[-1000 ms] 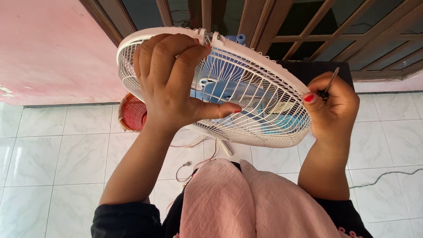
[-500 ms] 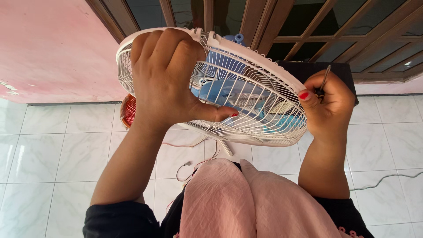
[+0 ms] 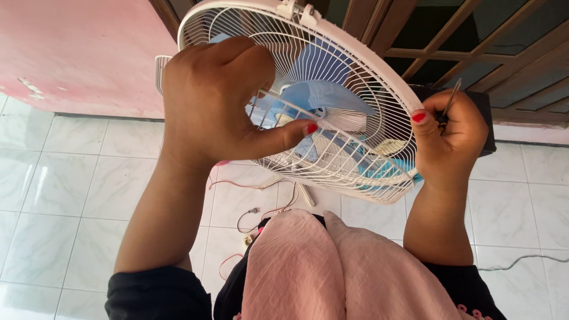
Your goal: The person unplugs a power strip and then uses a screwdriver to loosen screws on the front grill of a standing fan. They remove the front grill and place it on a nearby stool.
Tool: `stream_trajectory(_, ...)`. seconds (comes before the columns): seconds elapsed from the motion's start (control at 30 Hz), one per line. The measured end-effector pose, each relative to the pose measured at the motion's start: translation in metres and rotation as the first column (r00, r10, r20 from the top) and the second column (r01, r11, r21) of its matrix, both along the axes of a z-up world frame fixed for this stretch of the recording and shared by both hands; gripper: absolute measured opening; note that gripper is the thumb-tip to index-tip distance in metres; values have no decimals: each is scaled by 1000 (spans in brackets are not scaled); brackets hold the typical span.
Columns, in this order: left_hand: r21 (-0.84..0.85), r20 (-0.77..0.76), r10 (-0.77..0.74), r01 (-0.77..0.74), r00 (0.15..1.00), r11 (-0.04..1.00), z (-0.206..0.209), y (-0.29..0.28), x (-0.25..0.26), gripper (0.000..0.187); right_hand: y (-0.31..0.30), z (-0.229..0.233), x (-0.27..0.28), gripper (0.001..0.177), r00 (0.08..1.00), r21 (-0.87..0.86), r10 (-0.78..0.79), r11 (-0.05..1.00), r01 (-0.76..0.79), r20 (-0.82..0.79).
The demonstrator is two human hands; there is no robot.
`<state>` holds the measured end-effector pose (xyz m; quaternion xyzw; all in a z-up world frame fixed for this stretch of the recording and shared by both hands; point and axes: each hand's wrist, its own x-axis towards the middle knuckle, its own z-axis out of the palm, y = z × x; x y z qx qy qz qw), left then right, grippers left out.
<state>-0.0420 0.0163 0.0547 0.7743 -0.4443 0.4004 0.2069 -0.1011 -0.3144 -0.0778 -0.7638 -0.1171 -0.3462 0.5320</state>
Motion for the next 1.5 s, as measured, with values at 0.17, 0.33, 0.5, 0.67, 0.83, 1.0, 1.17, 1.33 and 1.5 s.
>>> stream_trajectory(0.17, -28, -79, 18, -20, 997, 999, -8, 15, -21, 53, -4, -1, 2, 49, 1000, -36, 0, 999, 0, 6)
stream_trajectory(0.33, -60, -197, 104, -117, 975, 991, -20, 46, -54, 45, -8, 1, 7, 51, 999, -111, 13, 994, -9, 43)
stream_trajectory(0.5, -85, -259, 326, -357, 909, 930, -40, 69, -92, 58, -9, 5, 8, 55, 998, -155, 20, 988, -11, 56)
stream_trajectory(0.67, -100, -330, 435, -489, 838, 867, -75, 78, -117, 57, -8, 12, 7, 55, 995, -113, 95, 990, -90, 37)
stream_trajectory(0.83, -158, -402, 440, -535, 803, 830, -106, 76, -124, 51, -8, 16, 7, 51, 988, -81, 154, 985, -152, 15)
stream_trajectory(1.0, -180, -416, 441, -547, 795, 817, -123, 69, -122, 51, -12, 15, 10, 50, 979, -57, 203, 978, -202, 8)
stream_trajectory(1.17, -190, -429, 440, -555, 789, 810, -130, 59, -118, 50, -18, 10, 16, 49, 972, -121, 230, 967, -222, 48)
stream_trajectory(1.33, -173, -444, 441, -557, 780, 812, -130, 54, -119, 49, -22, 8, 17, 51, 969, -108, 246, 964, -242, 30)
stream_trajectory(1.5, -154, -446, 455, -567, 771, 809, -136, 52, -128, 49, -24, 8, 13, 62, 970, -62, 241, 969, -238, 38)
